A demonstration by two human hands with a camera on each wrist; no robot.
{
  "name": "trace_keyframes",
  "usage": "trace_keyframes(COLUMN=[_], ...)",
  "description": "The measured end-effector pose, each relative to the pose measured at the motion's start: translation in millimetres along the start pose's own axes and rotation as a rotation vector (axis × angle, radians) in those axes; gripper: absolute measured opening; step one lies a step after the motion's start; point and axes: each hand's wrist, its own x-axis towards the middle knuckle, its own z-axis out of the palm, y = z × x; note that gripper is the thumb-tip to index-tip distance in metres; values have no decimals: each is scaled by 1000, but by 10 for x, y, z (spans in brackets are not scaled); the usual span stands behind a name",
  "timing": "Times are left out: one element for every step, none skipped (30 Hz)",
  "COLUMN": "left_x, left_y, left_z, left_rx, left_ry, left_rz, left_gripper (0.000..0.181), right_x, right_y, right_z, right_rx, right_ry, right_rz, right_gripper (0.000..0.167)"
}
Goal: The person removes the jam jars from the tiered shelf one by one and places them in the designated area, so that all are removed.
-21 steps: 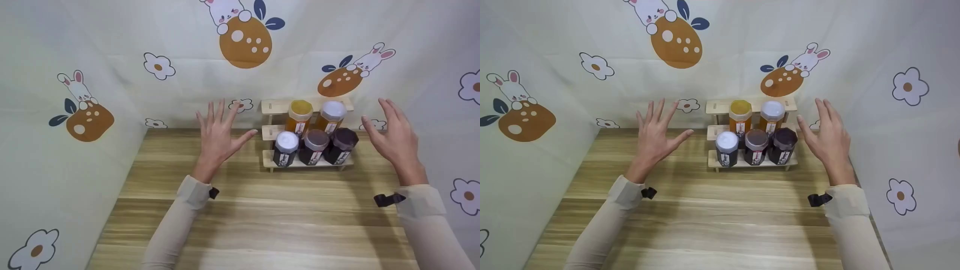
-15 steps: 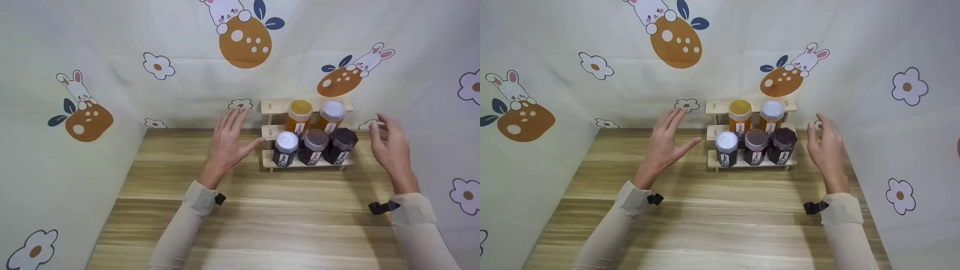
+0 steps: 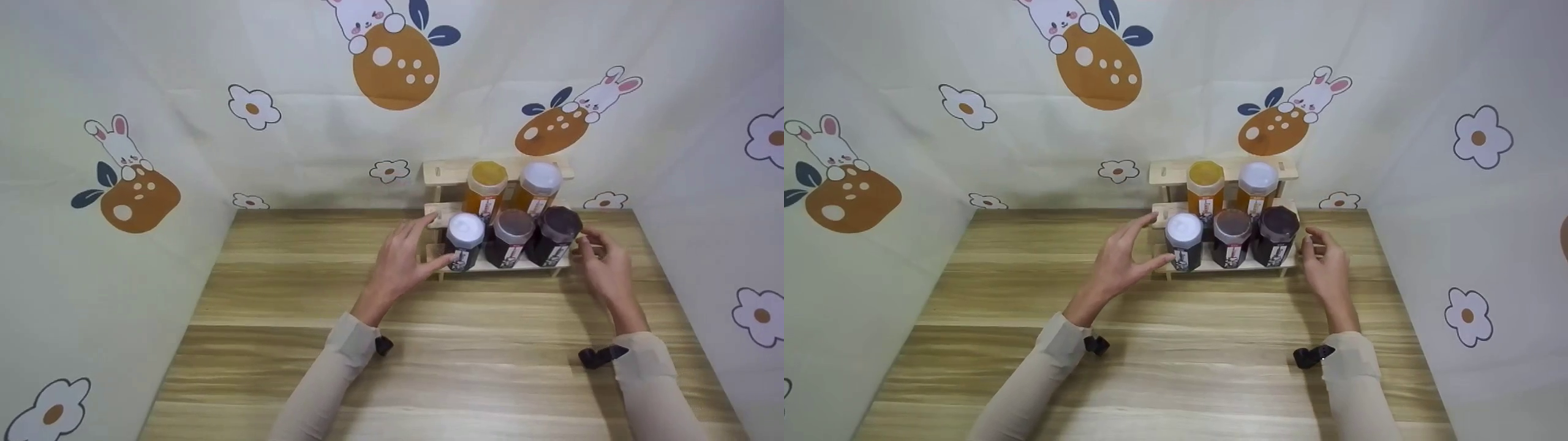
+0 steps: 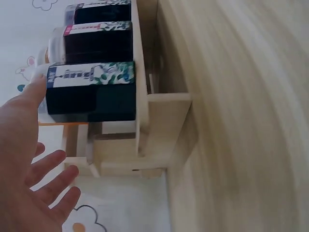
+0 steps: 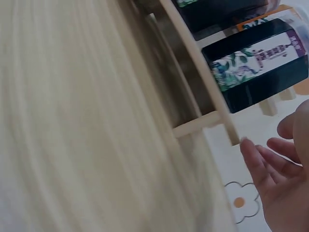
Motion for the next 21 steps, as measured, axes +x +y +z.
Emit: trace_keyframes(left_x=[-7,-15,-25,-36,-50,-60,-72,-83,-92,-100,-105,-112,-121,-131,-143,-158,-172,-186,-196,-206,-212], left_y=[-7,-15,-23,-30,-35,-39,-42,-42,-42,-39,-37,-34,-35,-38,-41,-45,-50,-55,-61,-63,-63], left_z=[37,73,110,144,179,213,246,275,304,330,356,379,401,424,446,466,483,499,514,527,536], left_rx=[-13,-23,-31,-40,-48,-55,-65,-76,-83,-91,-97,-105,-113,-116,-117,-117,-117,-118,-117,-116,-117], left_ry=[2,3,5,8,10,15,22,30,38,48,58,67,73,80,84,88,89,88,88,89,88], left_rz=[-5,-12,-22,-33,-42,-49,-54,-56,-55,-53,-50,-49,-48,-47,-48,-52,-55,-59,-62,-66,-71], left_gripper=[92,91,91,91,90,89,88,87,86,84,82,81,79,78,77,76,76,76,76,76,76], right_x=[-8,-16,-23,-30,-36,-44,-50,-58,-65,-73,-80,-87,-100,-103,-107,-109,-108,-106,-103,-93,-92], right_y=[21,36,48,56,64,70,77,87,98,109,124,140,123,142,153,164,177,186,191,230,231], right_z=[18,35,52,67,82,98,114,130,144,158,171,183,193,204,214,224,233,239,243,247,248], right_rx=[-3,-7,-7,0,3,3,7,8,8,7,6,10,15,20,27,31,37,42,48,52,55], right_ry=[-2,-1,0,3,8,9,6,-1,-11,-19,-27,-35,-42,-46,-47,-45,-43,-41,-39,-35,-35], right_rz=[18,35,50,61,70,78,83,84,86,85,84,83,85,81,82,80,80,80,81,77,78], right_gripper=[40,40,41,40,40,40,40,41,42,43,43,44,44,44,43,43,42,42,41,41,41])
